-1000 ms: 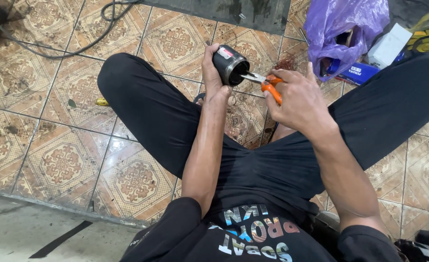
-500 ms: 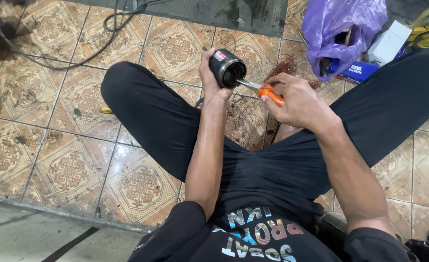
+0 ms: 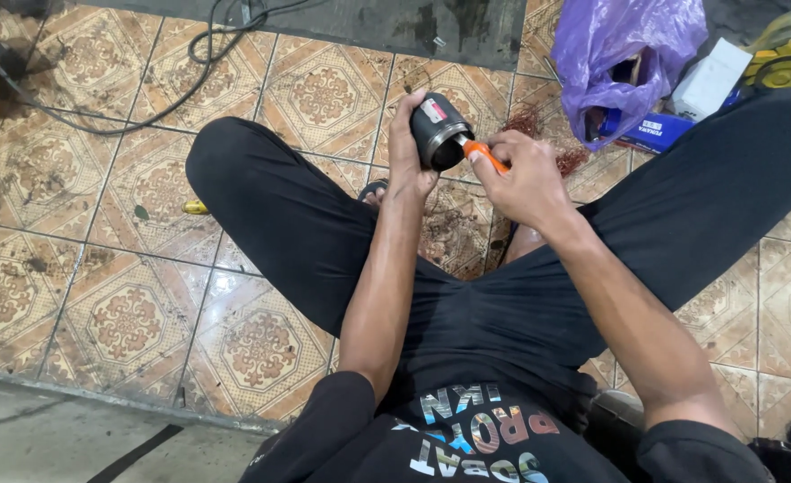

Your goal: The person sits on the floor and uses orange-handled pliers to pull and cut copper wire from a cylindrical black component. The person repeatedly inserts the pliers into the component, extracts wire strands, and drops them onto the floor.

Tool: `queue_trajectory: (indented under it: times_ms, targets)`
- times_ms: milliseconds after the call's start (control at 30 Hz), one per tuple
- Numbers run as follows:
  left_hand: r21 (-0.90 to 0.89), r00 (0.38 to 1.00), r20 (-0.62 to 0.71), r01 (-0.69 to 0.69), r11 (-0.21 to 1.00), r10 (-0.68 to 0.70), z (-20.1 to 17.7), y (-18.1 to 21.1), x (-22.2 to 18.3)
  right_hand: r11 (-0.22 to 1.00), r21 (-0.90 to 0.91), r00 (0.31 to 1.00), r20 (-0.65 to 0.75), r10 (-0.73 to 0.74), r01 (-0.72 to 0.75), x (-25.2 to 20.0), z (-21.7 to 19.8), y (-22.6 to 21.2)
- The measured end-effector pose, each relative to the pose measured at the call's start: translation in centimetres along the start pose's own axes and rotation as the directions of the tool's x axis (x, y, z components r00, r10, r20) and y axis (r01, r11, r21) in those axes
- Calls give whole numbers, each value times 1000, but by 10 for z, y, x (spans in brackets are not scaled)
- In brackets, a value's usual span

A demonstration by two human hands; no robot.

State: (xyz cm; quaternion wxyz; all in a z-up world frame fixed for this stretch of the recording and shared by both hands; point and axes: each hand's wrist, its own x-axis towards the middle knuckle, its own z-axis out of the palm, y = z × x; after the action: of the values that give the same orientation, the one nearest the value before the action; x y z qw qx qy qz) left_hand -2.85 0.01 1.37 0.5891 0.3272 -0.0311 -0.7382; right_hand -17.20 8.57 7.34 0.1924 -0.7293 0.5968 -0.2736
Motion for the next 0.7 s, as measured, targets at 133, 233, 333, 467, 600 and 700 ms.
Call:
queue_trajectory:
  times_ms: [133, 233, 333, 467, 600, 700]
  targets:
    - [-125, 1000, -21, -17, 992, 14, -8, -5, 10, 996, 73, 998, 5, 59, -59, 3, 7, 38]
    - [-125, 998, -58, -46, 991, 39, -14, -8, 20, 981, -69, 956, 221, 193, -182, -2, -32, 4]
    - [-56, 991, -99, -99, 993, 94, -14, -6, 12, 957, -134, 895, 340, 289, -259, -11, -66, -14]
    - [311, 970, -22, -224, 924, 242, -14, -10, 3, 970, -76, 926, 289, 242, -230, -7, -87, 9]
    - [745, 884, 335, -461, 482, 327, -29, -20, 10, 977, -1, 959, 189, 211, -215, -9, -108, 31]
    - [736, 839, 512, -539, 409, 184, -22, -26, -2, 979, 19, 964, 181, 195, -202, -8, -110, 20]
